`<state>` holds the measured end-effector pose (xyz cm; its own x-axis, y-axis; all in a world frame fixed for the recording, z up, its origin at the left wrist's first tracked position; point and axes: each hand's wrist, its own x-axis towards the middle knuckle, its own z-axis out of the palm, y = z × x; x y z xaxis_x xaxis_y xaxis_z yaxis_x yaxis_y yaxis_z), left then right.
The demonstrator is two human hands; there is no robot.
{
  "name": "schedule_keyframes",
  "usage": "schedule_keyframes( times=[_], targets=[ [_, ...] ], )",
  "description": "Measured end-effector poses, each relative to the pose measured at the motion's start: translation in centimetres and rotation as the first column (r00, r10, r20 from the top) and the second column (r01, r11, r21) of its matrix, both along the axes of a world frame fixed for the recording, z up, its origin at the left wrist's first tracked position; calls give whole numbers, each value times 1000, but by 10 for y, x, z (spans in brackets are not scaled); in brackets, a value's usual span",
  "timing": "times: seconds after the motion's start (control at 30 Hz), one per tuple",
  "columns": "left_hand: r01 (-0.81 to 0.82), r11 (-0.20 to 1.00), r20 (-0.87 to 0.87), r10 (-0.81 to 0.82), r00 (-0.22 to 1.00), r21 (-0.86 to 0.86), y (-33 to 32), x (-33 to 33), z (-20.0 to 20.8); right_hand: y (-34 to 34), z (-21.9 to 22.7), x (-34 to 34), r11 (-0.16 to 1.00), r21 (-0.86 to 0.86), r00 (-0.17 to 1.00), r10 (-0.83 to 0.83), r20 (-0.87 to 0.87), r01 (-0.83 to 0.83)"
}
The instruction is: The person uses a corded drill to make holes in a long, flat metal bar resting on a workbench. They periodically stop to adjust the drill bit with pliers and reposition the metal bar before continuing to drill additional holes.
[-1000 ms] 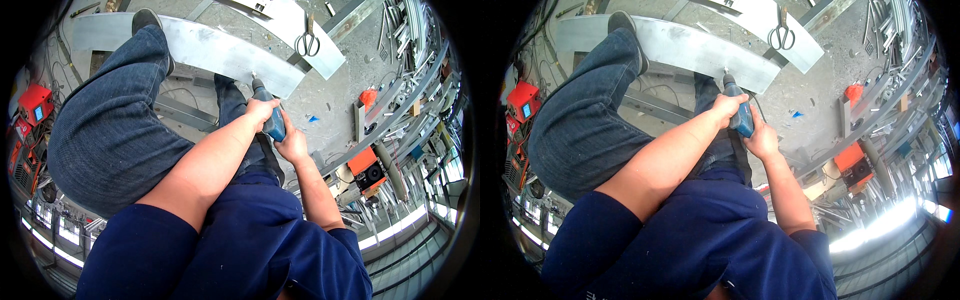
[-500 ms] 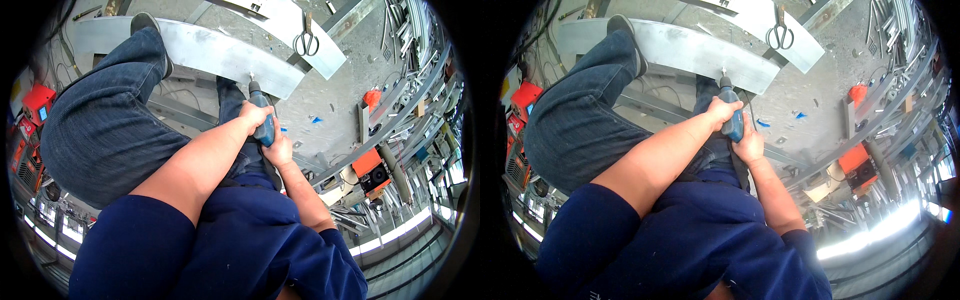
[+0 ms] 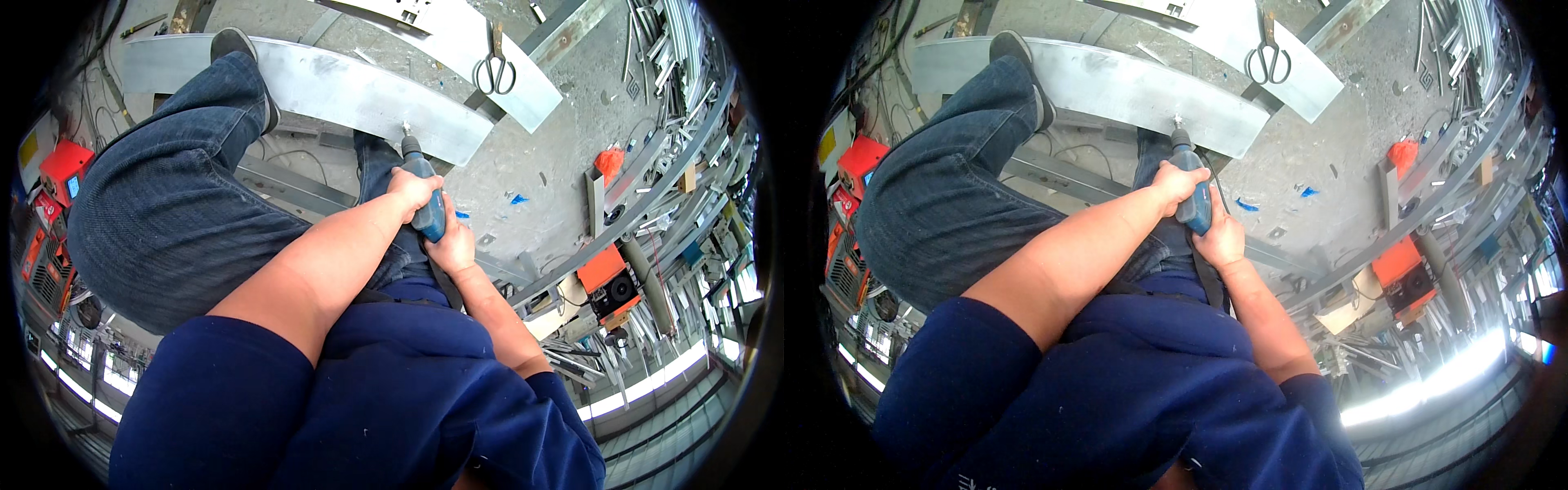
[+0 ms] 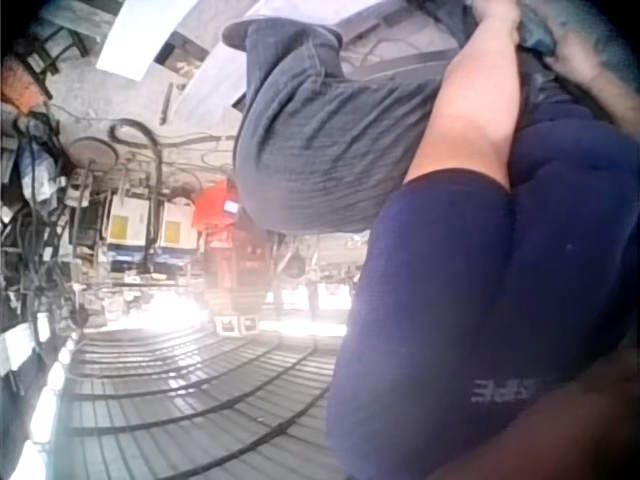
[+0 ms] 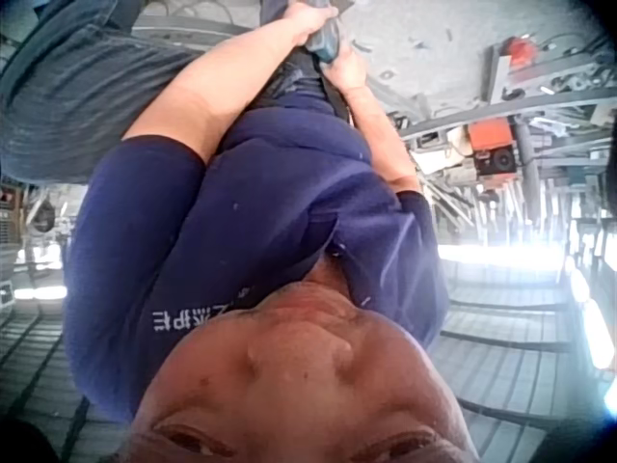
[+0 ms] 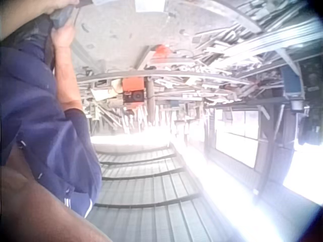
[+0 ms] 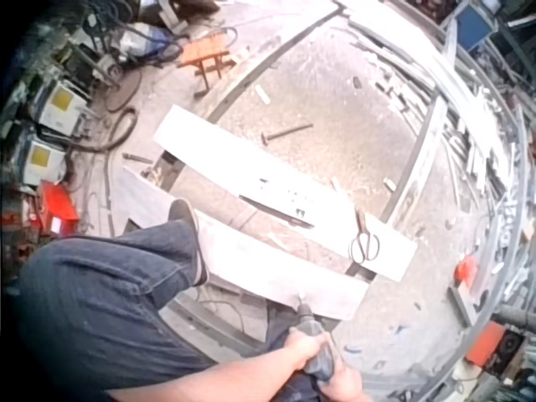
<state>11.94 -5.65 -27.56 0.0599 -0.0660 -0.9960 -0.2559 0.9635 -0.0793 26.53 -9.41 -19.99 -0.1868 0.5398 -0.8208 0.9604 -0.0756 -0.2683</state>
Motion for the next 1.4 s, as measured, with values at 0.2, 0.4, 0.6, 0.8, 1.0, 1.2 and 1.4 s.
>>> schedule_keyframes(
  times=[0.2, 0.4, 0.6, 0.8, 1.0, 1.2, 1.4],
  targets=[
    [-12, 1000, 2, 12, 1000, -16, 2, 3, -10, 19, 5, 2, 996, -86, 1000, 6, -2, -6],
    [-335, 940, 170, 342, 924, -73, 38, 1, -5, 106, 22, -6, 962, -187, 973, 219, 78, -201],
    [-544, 816, 176, 575, 799, -195, 71, 26, -6, 179, 21, 11, 932, -204, 954, 296, -45, -299],
    [-603, 753, 86, 641, 763, -263, 79, 30, -15, 198, 18, -1, 893, -258, 925, 379, -13, -369],
    [-604, 754, 110, 645, 756, -258, 78, 25, -15, 200, 19, -7, 879, -253, 907, 421, 11, -405],
    [-641, 741, 122, 668, 734, -197, 59, 14, -11, 174, 33, -25, 885, -207, 897, 437, 61, -417],
    [-514, 816, 236, 572, 786, -265, 52, -17, -4, 147, 41, -48, 890, -182, 886, 444, 134, -418]
  ],
)
